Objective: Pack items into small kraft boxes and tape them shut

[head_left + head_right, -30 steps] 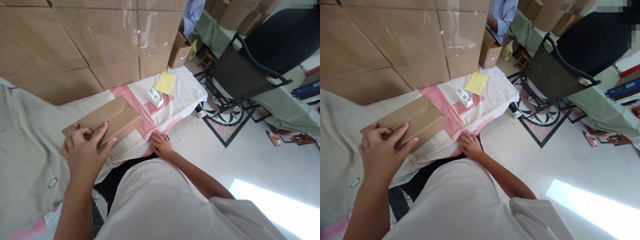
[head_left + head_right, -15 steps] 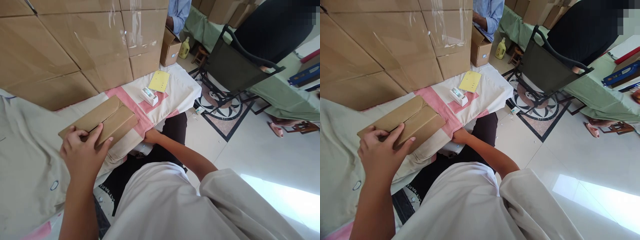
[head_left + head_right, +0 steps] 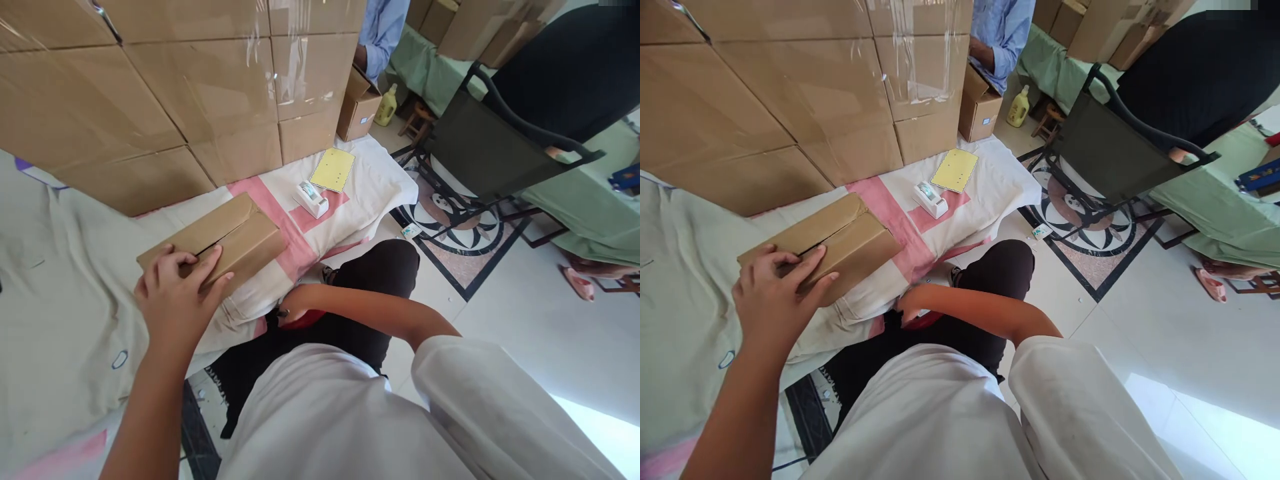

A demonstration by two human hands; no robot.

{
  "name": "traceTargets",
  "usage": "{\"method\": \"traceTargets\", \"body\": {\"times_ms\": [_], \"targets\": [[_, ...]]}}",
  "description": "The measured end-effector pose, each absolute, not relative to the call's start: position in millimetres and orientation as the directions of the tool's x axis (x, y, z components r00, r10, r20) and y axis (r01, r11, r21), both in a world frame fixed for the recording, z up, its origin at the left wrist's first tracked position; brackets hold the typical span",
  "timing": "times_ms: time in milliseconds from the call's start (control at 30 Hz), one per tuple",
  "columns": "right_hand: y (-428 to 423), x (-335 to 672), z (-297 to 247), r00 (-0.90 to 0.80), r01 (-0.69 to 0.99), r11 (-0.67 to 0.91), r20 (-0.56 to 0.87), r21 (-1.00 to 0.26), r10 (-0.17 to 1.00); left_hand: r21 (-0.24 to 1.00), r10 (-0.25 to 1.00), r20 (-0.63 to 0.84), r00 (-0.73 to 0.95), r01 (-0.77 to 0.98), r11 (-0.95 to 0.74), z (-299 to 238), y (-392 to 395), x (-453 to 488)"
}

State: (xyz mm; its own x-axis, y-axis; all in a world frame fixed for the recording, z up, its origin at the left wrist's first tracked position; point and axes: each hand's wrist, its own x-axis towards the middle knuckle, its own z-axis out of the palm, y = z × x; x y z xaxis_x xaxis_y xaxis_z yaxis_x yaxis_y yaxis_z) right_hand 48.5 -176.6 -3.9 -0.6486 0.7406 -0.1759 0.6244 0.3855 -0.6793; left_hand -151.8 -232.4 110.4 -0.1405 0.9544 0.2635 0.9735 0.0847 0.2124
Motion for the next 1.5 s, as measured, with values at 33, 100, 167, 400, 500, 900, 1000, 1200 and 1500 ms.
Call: {"method": "traceTargets", "body": {"times_ms": [33,100,167,400,500,900,1000,1200,1500], "targets": [[-178,43,8,-0.777,0.568,0.432,-0.285,-0.701,0.561,0.202,0.957,0.261,-0.127,0.977,0.074,110,-227,-154],[-168,34,38,-0.892,0.451,0.401,-0.388,-0.797,0.232,0.189,0.962,0.252,-0.108,0.98,0.06,110,-213,-158],[-141,31,73,-0.919,0.372,0.34,-0.395,-0.864,0.002,0.187,0.963,0.251,-0.098,0.981,0.051,112,-193,-162],[8,103,151,-0.947,0.225,0.073,-0.2,-0.972,0.251,0.114,0.97,0.241,0.006,0.993,-0.035,141,-141,-164],[53,144,143,-0.713,0.203,-0.033,-0.171,-0.979,0.68,0.072,0.868,0.486,0.104,0.985,-0.158,135,-129,-119],[95,164,117,-0.203,0.174,-0.184,-0.218,-0.967,0.955,0.594,0.825,0.54,0.167,0.62,-0.513,12,46,14],[73,173,114,-0.293,0.082,-0.218,-0.233,-0.973,0.927,0.674,0.821,0.563,0.093,0.524,-0.521,3,53,6],[56,183,87,-0.331,-0.032,-0.349,-0.32,-0.936,0.888,0.835,0.9,0.433,-0.045,0.396,-0.382,1,48,7],[51,179,64,-0.242,-0.084,-0.255,-0.228,-0.963,0.943,0.818,0.896,0.445,0.004,0.405,-0.408,-2,47,2]]}}
